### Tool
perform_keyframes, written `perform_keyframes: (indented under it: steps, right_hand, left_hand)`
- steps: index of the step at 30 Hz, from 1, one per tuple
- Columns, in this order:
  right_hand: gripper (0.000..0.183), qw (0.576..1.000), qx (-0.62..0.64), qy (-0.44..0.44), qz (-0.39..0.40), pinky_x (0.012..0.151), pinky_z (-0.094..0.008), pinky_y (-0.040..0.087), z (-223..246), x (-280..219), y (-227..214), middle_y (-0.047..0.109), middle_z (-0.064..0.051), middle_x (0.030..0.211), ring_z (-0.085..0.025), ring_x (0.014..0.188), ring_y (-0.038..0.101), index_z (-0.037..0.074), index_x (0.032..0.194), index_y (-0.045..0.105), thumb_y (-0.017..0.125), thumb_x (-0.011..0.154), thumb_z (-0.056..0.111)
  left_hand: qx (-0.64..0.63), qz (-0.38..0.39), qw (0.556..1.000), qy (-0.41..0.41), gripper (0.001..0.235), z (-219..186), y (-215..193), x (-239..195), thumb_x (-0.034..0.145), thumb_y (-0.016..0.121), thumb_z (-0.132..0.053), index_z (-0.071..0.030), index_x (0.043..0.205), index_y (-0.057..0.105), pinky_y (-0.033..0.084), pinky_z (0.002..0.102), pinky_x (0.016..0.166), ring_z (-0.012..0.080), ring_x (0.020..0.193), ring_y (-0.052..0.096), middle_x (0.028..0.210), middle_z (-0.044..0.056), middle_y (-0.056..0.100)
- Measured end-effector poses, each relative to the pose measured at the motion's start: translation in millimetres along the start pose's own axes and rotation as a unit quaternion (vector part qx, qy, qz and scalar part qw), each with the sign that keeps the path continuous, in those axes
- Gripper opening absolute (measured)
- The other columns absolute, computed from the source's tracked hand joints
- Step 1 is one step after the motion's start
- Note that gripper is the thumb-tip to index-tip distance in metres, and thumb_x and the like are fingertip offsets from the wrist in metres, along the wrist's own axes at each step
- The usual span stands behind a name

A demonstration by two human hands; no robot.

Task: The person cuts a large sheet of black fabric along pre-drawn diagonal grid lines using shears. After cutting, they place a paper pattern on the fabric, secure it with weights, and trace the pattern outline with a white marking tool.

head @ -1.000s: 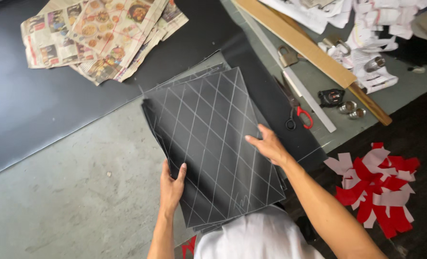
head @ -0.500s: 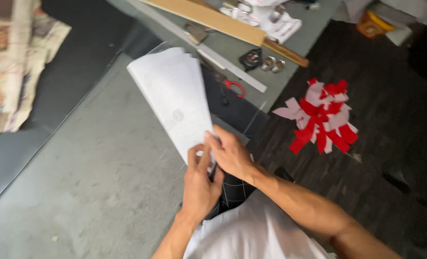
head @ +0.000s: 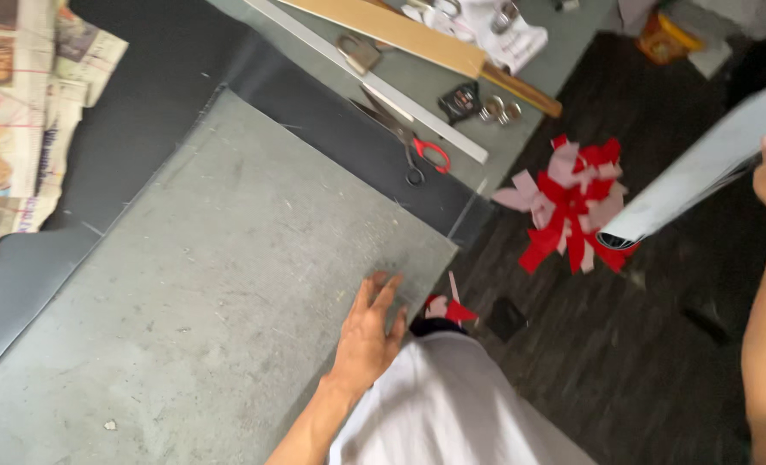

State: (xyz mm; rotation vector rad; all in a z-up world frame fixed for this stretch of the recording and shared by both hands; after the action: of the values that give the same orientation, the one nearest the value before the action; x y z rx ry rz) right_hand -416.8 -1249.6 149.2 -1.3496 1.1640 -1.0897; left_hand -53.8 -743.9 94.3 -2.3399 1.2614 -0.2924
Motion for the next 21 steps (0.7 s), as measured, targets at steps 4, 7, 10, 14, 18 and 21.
perform_keyframes:
  steps: [4,7,10,14,18,21]
  right_hand:
    - [0.025,0.978,0.104,-0.169,-0.069,0.082,-0.043,0.052,108.3,-25.9,5.0,0.074,-0.018,0.111,-0.03,0.098,0.068,0.004,0.123,0.075,0.069,0.11,0.024]
    - [0.029,0.926,0.333,-0.128,0.121,0.071,-0.035,0.054,192.8,-82.9,77.0,0.076,-0.006,0.105,-0.018,0.08,0.068,0.012,0.124,0.075,0.071,0.099,0.024]
    - [0.022,0.863,0.43,-0.259,0.058,0.072,-0.032,0.054,295.6,-117.3,80.8,0.076,-0.008,0.093,-0.013,0.079,0.068,0.007,0.117,0.077,0.072,0.099,0.018]
    - [0.027,0.836,0.417,-0.35,0.072,0.073,-0.036,0.054,403.1,-131.5,78.7,0.076,-0.009,0.1,-0.02,0.084,0.072,0.006,0.121,0.074,0.073,0.096,0.016]
    - [0.041,0.797,0.353,-0.49,-0.016,0.087,-0.044,0.051,483.1,-137.1,52.7,0.069,-0.014,0.105,-0.033,0.098,0.063,0.004,0.125,0.069,0.079,0.088,0.018]
    - [0.048,0.804,0.323,-0.499,0.019,0.088,-0.046,0.049,508.3,-131.0,60.0,0.065,-0.014,0.106,-0.035,0.103,0.06,0.005,0.129,0.066,0.081,0.086,0.021]
  left_hand:
    - [0.03,-0.05,0.998,-0.029,0.05,30.3,-17.6,-6.0,0.087,0.068,-0.007,-0.004,0.136,0.059,0.049,0.046,0.102,0.041,0.125,0.055,0.138,0.021,0.055]
    - [0.018,-0.054,0.996,-0.065,0.047,48.8,-15.7,-14.4,0.09,0.065,-0.007,-0.005,0.136,0.06,0.049,0.044,0.103,0.0392,0.126,0.055,0.14,0.018,0.056]
    - [0.005,-0.077,0.994,-0.082,0.045,56.9,-21.8,-15.6,0.09,0.064,-0.006,-0.005,0.136,0.06,0.048,0.044,0.104,0.0388,0.127,0.055,0.14,0.018,0.056]
    - [-0.007,-0.134,0.983,-0.125,0.044,63.8,-42.7,-11.8,0.091,0.064,-0.006,-0.005,0.134,0.062,0.048,0.043,0.104,0.0373,0.127,0.056,0.139,0.017,0.058]
    - [-0.041,-0.215,0.952,-0.211,0.039,81.2,-70.1,24.8,0.091,0.063,-0.01,-0.009,0.13,0.064,0.055,0.039,0.094,0.0335,0.124,0.059,0.137,0.012,0.061]
    - [0.004,-0.305,0.936,-0.176,0.037,73.0,-90.1,67.7,0.093,0.063,-0.007,-0.005,0.13,0.064,0.051,0.041,0.099,0.0365,0.122,0.06,0.133,0.015,0.063]
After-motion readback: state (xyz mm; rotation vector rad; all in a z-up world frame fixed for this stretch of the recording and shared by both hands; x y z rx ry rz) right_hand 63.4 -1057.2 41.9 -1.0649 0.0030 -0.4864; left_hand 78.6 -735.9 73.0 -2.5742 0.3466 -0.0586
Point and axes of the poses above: each hand's wrist, its own x-axis towards the middle knuckle, its own y-axis out of the palm, z = x × y, the point moved 9 cm from there along x, towards the middle knuckle
